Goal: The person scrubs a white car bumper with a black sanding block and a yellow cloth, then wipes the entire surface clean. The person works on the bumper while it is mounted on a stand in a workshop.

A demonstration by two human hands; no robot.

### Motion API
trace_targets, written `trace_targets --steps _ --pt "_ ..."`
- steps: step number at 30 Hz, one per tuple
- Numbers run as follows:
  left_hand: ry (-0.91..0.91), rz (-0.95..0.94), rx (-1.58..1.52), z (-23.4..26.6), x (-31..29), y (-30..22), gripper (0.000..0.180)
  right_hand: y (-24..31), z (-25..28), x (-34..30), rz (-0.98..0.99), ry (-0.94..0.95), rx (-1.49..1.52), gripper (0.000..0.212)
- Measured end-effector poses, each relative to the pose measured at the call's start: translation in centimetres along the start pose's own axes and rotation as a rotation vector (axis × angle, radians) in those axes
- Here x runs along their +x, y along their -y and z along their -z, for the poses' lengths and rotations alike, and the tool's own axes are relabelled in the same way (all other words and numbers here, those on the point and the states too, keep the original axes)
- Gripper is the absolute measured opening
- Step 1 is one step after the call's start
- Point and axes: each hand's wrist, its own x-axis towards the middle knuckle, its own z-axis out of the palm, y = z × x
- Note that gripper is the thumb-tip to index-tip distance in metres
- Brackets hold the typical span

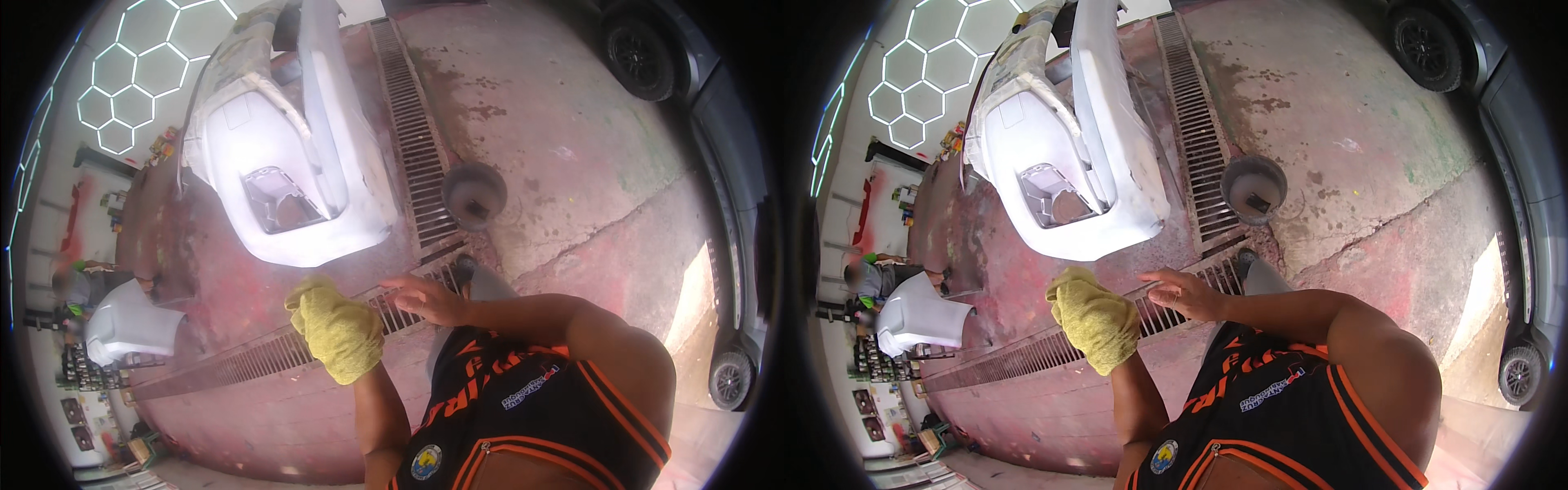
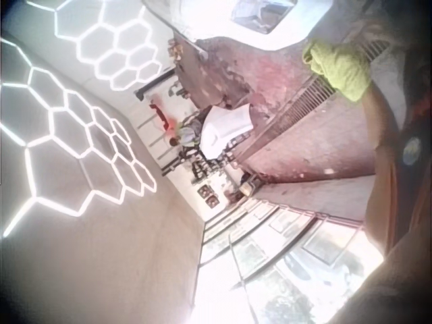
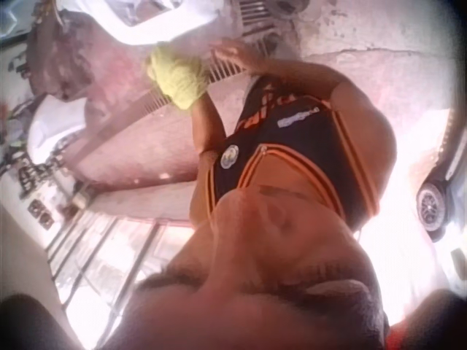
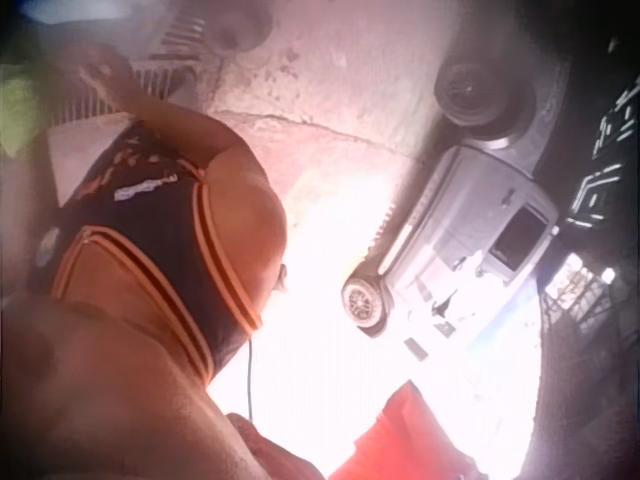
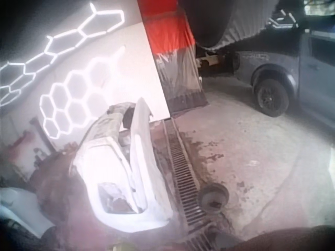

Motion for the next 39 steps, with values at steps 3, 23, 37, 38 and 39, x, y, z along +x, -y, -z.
trace_targets --steps 3,23,37,38,39 --pt "0.112 -0.132 0.305 -4.6 2.5 2.9 0.079 -0.3 2.5 1.1 -0.169 -0.133 0.164 0.063" --pt "-0.020 1.141 0.377 2.4 -0.1 16.5 0.046 -8.6 17.6 32.4 -0.200 -0.492 -0.442 0.061" --pt "0.105 1.200 0.434 0.3 0.8 17.5 0.049 -9.3 12.9 29.4 -0.177 0.011 -0.672 0.060" --pt "0.131 1.170 0.454 0.2 1.1 17.5 0.049 -9.4 13.0 29.4 -0.173 0.035 -0.688 0.060" --pt "0.097 1.175 0.447 0.2 1.3 17.3 0.049 -9.4 13.0 29.3 -0.169 0.058 -0.700 0.060"
